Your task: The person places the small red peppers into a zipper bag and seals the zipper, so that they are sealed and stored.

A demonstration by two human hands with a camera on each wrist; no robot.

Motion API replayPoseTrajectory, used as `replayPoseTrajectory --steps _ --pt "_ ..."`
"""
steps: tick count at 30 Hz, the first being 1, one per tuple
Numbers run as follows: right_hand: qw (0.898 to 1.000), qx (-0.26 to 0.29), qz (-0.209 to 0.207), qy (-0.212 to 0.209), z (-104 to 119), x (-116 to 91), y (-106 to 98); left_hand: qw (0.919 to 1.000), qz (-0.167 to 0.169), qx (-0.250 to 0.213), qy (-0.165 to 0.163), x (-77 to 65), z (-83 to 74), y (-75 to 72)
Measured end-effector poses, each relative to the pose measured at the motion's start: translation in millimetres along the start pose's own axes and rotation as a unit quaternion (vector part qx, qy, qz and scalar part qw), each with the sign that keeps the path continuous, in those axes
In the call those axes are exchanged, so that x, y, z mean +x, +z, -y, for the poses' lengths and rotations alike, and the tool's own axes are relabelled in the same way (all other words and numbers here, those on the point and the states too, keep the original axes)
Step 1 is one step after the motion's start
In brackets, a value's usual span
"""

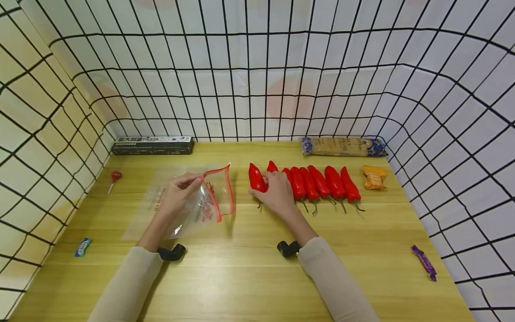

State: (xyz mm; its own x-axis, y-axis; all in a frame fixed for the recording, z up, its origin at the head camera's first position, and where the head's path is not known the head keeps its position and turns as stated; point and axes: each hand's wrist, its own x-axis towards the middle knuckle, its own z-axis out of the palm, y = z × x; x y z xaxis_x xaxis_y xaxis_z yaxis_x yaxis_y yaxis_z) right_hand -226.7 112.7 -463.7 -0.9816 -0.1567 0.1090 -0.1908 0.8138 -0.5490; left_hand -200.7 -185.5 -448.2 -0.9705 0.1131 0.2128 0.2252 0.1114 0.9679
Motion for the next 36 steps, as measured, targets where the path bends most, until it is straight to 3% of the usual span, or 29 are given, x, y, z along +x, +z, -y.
replayPoseTrajectory --steps 6,12,16,19,24,30,36 --pt "0.995 -0.095 0.009 -0.029 1 6 7 0.9999 0.013 -0.004 0.008 0.9 3.1 0.9" --pt "0.994 -0.105 0.009 -0.029 3 7 8 1.0 0.008 -0.002 0.004 1.3 4.9 0.3" --pt "0.998 -0.054 0.001 -0.016 1 6 6 0.9999 0.009 -0.006 0.005 1.6 4.5 0.4" --pt "1.0 0.016 0.006 -0.012 2 3 -3 1.0 0.009 -0.003 0.003 1.5 1.9 1.1" --pt "0.992 0.121 0.027 -0.022 6 -6 -27 0.9996 -0.001 0.026 -0.009 0.4 -5.0 3.3" --pt "0.986 0.153 0.053 -0.044 6 -16 -38 0.9984 -0.008 0.055 -0.012 2.3 -5.2 6.4" --pt "0.979 0.17 0.089 -0.071 12 -16 -16 0.9983 0.002 0.059 0.0 8.2 13.9 8.2"
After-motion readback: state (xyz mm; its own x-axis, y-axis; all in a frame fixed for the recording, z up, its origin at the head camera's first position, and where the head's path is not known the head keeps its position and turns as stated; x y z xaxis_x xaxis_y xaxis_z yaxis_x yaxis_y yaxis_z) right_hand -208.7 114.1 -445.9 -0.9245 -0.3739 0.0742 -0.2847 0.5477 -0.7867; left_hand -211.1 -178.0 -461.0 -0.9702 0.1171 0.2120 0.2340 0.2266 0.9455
